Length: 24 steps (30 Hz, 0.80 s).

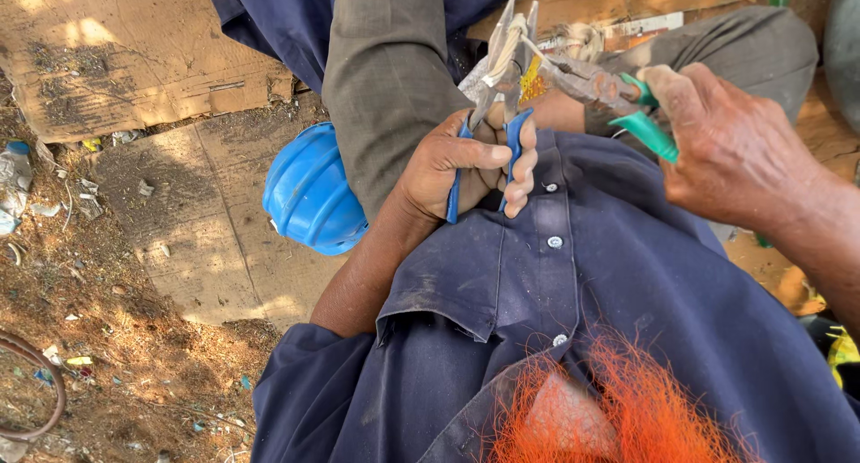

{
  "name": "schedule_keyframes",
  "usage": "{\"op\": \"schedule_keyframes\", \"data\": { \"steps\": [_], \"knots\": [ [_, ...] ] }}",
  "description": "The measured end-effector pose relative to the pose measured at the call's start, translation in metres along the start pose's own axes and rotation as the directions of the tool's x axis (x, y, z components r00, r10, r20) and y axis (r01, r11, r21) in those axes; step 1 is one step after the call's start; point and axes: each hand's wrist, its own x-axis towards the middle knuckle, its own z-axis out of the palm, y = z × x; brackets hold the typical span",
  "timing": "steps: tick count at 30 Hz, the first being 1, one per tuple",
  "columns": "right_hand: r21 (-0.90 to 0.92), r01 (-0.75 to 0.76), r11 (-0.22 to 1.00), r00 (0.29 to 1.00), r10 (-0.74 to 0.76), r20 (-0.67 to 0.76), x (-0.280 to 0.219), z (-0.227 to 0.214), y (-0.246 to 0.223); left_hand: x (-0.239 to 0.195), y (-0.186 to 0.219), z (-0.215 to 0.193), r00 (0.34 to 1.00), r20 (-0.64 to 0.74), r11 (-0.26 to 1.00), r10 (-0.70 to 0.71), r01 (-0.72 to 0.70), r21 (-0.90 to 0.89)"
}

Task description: The person sits on a cardboard sheet and uses two pairs of pliers to twist a bundle of thin metal wires together. They repeatedly grip the wires with both tools, rotate them to tighten the twist, and adjust their grip to continue the process.

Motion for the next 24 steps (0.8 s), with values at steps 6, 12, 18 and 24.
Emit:
{"op": "schedule_keyframes", "data": {
  "steps": [6, 12, 18, 24],
  "knots": [
    [-0.110, 0.175, 0.978, 0.953, -0.197, -0.230, 0.007, -0.002, 0.012, 0.001, -0.006, 0.001, 0.999, 0.032, 0.997, -0.025, 0.027, -0.066],
    [-0.098, 0.225, 0.969, 0.943, -0.242, -0.227, 0.019, 0.009, 0.026, 0.006, -0.012, -0.003, 0.994, 0.096, 0.987, -0.058, 0.071, -0.145],
    [-0.017, 0.299, 0.954, 0.927, -0.294, -0.233, 0.028, 0.027, 0.044, 0.008, -0.019, -0.012, 0.980, 0.181, 0.974, -0.079, 0.115, -0.196],
    [-0.087, 0.394, 0.915, 0.875, -0.402, -0.271, 0.044, 0.041, 0.073, 0.014, -0.027, -0.020, 0.963, 0.261, 0.972, -0.064, 0.119, -0.200]
  ]
}}
